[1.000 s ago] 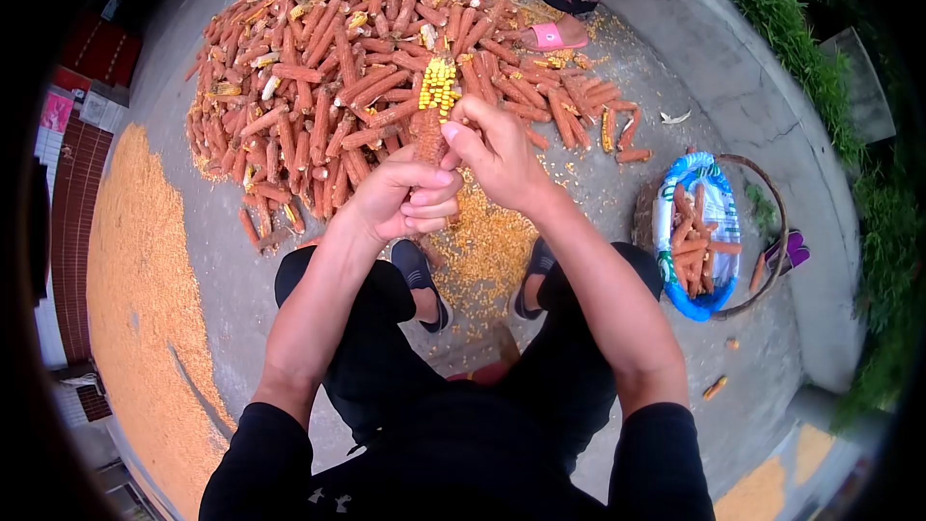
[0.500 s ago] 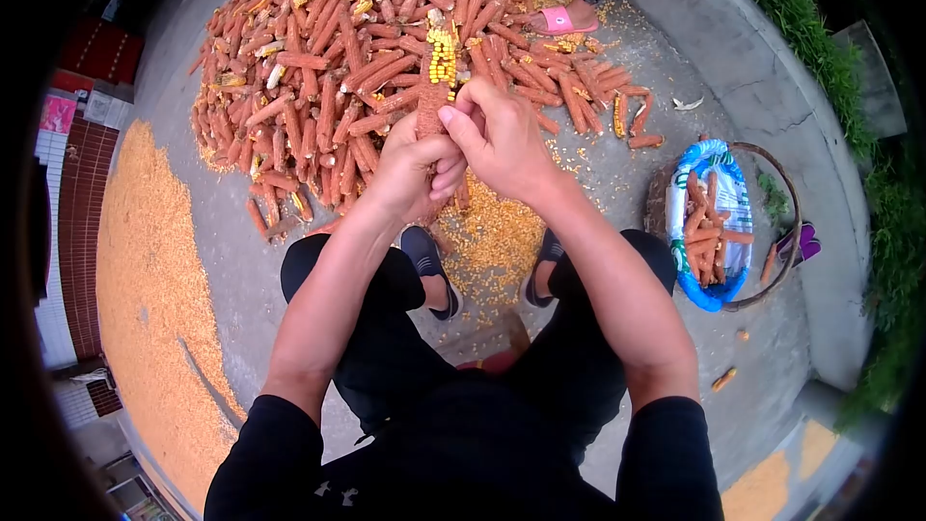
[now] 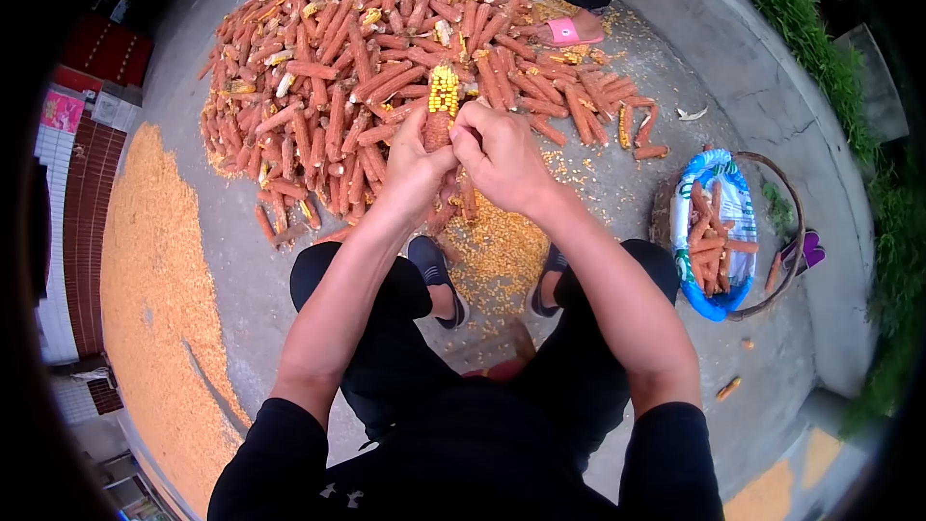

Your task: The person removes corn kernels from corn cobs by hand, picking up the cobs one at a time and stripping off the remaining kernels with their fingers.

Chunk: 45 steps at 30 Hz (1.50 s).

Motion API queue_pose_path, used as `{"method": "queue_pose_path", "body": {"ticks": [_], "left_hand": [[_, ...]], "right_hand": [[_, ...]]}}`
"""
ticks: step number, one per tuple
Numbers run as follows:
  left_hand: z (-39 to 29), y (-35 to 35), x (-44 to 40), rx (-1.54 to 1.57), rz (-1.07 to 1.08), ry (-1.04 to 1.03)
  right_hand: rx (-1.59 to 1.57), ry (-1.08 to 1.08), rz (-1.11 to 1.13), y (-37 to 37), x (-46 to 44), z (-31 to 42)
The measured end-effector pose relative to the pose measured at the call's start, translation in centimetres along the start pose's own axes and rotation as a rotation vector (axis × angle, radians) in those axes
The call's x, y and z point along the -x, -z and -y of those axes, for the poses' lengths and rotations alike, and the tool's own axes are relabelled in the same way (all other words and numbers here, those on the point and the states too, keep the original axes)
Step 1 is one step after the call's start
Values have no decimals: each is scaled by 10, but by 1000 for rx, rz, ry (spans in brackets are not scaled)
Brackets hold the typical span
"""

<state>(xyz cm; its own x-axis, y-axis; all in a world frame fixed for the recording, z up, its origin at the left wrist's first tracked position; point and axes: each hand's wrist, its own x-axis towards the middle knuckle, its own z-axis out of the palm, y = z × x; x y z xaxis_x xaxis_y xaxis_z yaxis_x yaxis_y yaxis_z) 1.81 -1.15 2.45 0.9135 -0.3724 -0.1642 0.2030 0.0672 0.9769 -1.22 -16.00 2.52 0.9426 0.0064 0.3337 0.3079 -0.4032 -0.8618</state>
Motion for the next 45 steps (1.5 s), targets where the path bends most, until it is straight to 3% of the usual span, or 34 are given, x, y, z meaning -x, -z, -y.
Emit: {"method": "queue_pose_path", "body": {"ticks": [5,11,15,18,21,23,25,27,31,34,37,42,45], "left_hand": [[7,-4,-1,-93,48,-236],[-8,-2,7,115,221,-22],[-11,7,11,230,459,202],[-9,1,6,207,332,162],[-13,-8,8,77,221,63],[1,-15,6,-37,183,-122],[0,-16,10,-13,208,-88],[-7,-10,16,151,295,159],[-12,2,18,269,454,318],[-9,5,17,340,497,384],[-16,0,21,407,411,415],[-10,16,14,543,605,493],[-17,18,15,616,676,506]], "right_hand": [[8,-86,-69,1,-1,6],[-59,-40,19,5,2,8],[35,76,-84,1,4,-6],[-32,36,-75,2,3,-3],[-317,-218,-30,6,4,1],[-98,-133,-82,6,0,8],[43,-19,-132,2,0,9],[111,126,-180,0,-1,4],[143,161,-130,-1,0,1],[138,168,-91,3,0,2],[66,122,-58,6,0,3],[-117,-55,38,11,4,13],[71,209,-67,8,4,-2]]}}
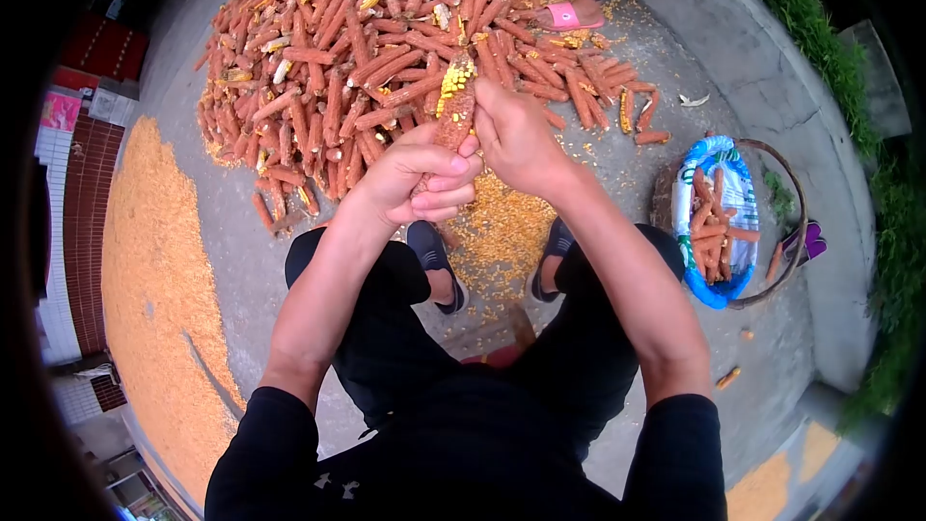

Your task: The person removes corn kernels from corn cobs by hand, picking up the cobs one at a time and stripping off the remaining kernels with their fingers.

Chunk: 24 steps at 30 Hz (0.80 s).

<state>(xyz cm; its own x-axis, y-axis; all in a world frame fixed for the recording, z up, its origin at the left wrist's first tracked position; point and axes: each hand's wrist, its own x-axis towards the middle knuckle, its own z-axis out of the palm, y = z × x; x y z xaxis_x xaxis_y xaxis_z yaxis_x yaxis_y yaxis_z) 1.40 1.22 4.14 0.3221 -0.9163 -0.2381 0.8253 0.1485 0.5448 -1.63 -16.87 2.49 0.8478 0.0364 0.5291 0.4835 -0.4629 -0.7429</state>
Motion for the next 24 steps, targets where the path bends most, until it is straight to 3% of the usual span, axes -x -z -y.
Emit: {"method": "queue_pose_path", "body": {"ticks": [3,5,9,13,15,19,24], "left_hand": [[1,1,-6,-78,-57,-32],[3,0,-12,-166,-143,-95],[8,3,-17,-349,-273,-238],[8,0,-16,-434,-316,-288],[8,2,-13,-319,-250,-232],[4,3,-7,-119,-131,-168],[1,2,-7,-128,-75,-242]], "right_hand": [[-75,-198,46,3,2,4],[-41,-193,-4,-5,4,-18],[-98,-314,-75,3,-2,8],[67,-166,26,5,-5,12],[144,-97,66,5,-4,5],[-143,-199,58,7,-1,-2],[-345,-337,-78,6,0,1]]}}
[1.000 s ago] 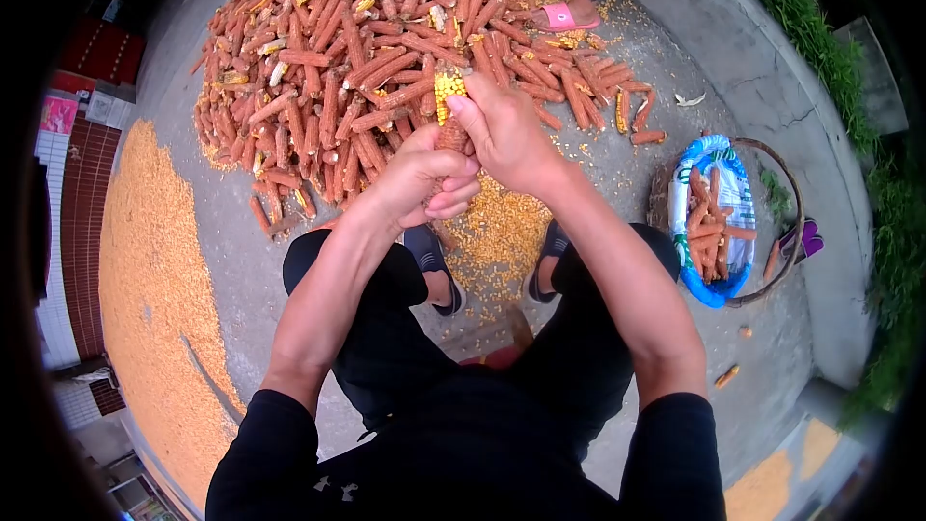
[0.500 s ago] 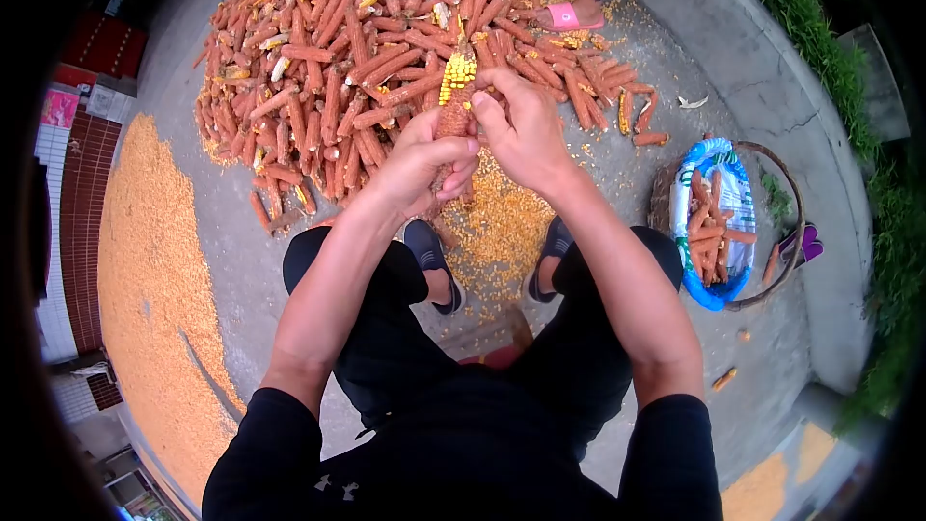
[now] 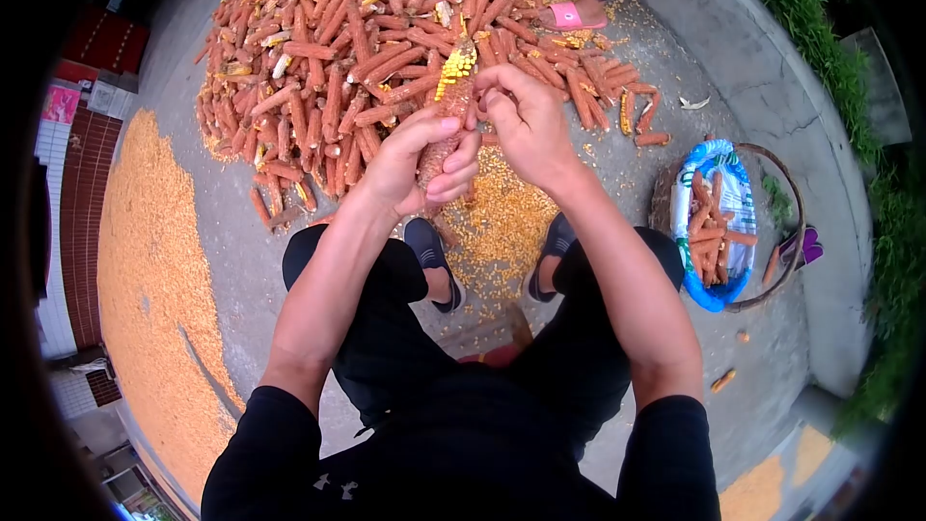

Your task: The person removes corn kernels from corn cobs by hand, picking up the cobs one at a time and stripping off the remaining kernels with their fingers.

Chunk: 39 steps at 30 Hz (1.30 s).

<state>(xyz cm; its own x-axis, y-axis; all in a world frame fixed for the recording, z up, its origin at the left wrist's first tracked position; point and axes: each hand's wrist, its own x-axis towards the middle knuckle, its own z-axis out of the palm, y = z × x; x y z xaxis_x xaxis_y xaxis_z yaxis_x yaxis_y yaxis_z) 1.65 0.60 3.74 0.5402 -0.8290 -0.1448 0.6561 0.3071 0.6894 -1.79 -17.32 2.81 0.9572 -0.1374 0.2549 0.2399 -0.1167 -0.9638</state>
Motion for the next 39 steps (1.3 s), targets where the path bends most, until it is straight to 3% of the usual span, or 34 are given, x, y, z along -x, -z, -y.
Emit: {"method": "queue_pose_path", "body": {"ticks": [8,10,14,20,22,25,29,32,33,36,39], "left_hand": [[17,-4,-11,-541,-237,-247],[20,-6,-11,-525,-241,-242],[22,-8,-10,-521,-231,-161],[17,-5,-6,-200,-141,-3],[20,-6,-11,-371,-229,-100],[28,2,-15,-741,-376,-269],[35,4,-18,-1316,-511,-629],[39,0,-17,-1211,-555,-509],[40,12,-22,-1090,-455,-576],[28,-5,-11,-592,-398,-190],[34,4,-12,-595,-416,-219]], "right_hand": [[202,-39,-32,4,-1,3],[222,-73,1,5,-1,4],[278,73,-12,-5,0,-1],[367,164,-47,-6,2,-15],[335,152,-43,-6,1,-15],[50,-158,13,-8,2,-9],[337,16,37,-13,2,8],[416,150,43,-21,1,-1],[389,160,68,-22,0,3],[379,109,32,-16,5,-3],[311,112,25,-17,5,-12]]}}
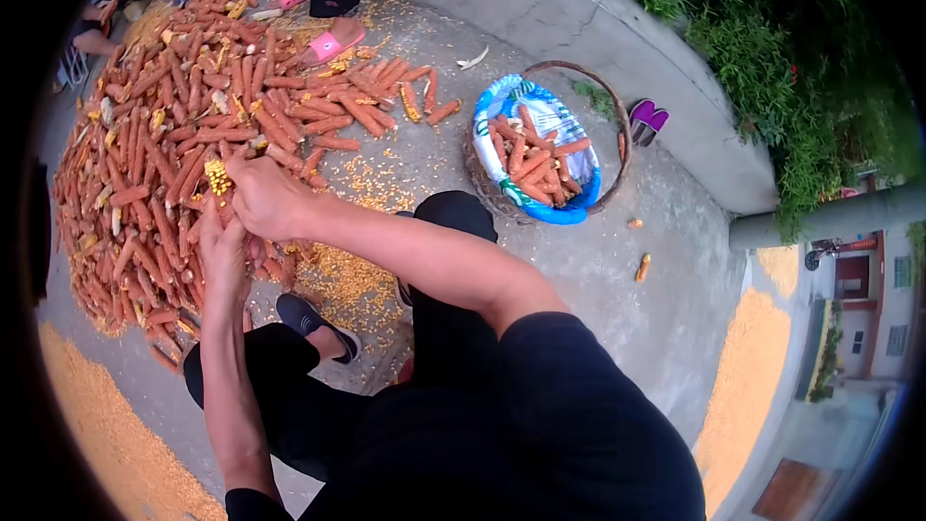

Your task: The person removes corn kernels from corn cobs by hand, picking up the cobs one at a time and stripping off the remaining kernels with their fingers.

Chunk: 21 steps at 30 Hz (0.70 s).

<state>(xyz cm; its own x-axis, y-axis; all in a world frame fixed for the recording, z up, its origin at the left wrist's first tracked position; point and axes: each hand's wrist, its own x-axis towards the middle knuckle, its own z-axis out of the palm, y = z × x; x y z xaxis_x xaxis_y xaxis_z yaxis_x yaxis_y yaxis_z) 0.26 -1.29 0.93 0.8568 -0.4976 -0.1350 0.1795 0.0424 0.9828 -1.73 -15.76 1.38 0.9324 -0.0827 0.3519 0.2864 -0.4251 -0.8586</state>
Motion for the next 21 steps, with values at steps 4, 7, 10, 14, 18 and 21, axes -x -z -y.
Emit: {"method": "queue_pose_path", "body": {"ticks": [4,7,10,14,18,21], "left_hand": [[6,-1,-6,-106,-77,-110],[11,-5,-7,-312,-106,-235],[9,-14,-3,-295,-54,-226],[0,-16,-2,-304,-77,-176],[-6,-15,2,-244,-9,-193],[-18,-12,8,20,123,6]], "right_hand": [[-49,-17,-16,7,-4,-2],[-22,-28,-51,11,-4,-1],[120,-25,-61,6,-1,0],[143,3,-21,12,-5,7],[172,116,-13,14,-5,6],[197,158,-9,16,-4,3]]}}
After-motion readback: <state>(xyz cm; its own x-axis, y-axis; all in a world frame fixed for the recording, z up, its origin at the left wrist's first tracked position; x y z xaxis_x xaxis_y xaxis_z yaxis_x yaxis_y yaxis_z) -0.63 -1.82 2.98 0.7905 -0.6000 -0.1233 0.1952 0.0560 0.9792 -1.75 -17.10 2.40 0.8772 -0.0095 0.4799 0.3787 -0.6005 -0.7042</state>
